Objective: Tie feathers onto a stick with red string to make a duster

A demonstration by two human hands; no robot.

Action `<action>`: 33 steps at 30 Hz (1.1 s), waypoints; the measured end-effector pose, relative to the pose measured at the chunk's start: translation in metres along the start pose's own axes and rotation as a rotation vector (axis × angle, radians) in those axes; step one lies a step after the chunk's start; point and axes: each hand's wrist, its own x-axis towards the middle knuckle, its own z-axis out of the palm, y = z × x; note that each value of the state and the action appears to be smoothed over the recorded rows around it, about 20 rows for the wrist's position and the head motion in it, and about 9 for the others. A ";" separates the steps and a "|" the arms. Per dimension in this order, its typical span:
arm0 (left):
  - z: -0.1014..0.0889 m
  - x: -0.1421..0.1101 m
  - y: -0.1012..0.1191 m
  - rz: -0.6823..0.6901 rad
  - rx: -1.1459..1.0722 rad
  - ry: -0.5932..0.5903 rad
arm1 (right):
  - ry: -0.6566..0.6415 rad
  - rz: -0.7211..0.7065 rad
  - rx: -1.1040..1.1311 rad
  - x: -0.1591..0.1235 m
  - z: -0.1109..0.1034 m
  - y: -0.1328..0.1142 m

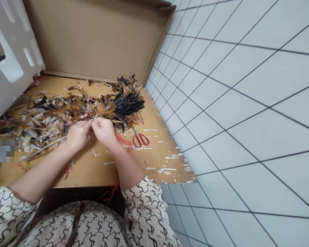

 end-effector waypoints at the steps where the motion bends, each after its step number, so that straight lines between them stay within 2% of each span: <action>1: 0.001 -0.001 -0.002 0.024 0.018 -0.009 | -0.025 0.025 0.018 0.001 -0.002 -0.001; 7: 0.002 -0.004 -0.006 0.155 0.027 0.020 | -0.104 0.183 0.202 0.001 -0.015 -0.010; 12: 0.001 -0.007 -0.006 0.250 0.087 0.156 | -0.179 0.314 0.297 0.002 -0.021 -0.014; 15: 0.002 -0.009 -0.006 0.253 0.089 0.246 | -0.229 0.336 0.333 0.002 -0.024 -0.016; 18: 0.002 -0.011 -0.006 0.259 0.035 0.287 | -0.260 0.349 0.368 0.002 -0.027 -0.017; 27: 0.004 -0.011 -0.009 0.317 0.034 0.250 | -0.333 0.341 0.464 0.002 -0.034 -0.012; 30: 0.001 -0.009 -0.009 0.281 -0.025 0.218 | -0.323 0.317 0.520 0.004 -0.040 -0.014; 33: -0.006 -0.008 -0.007 0.195 -0.114 0.111 | -0.243 0.264 0.562 0.008 -0.056 -0.016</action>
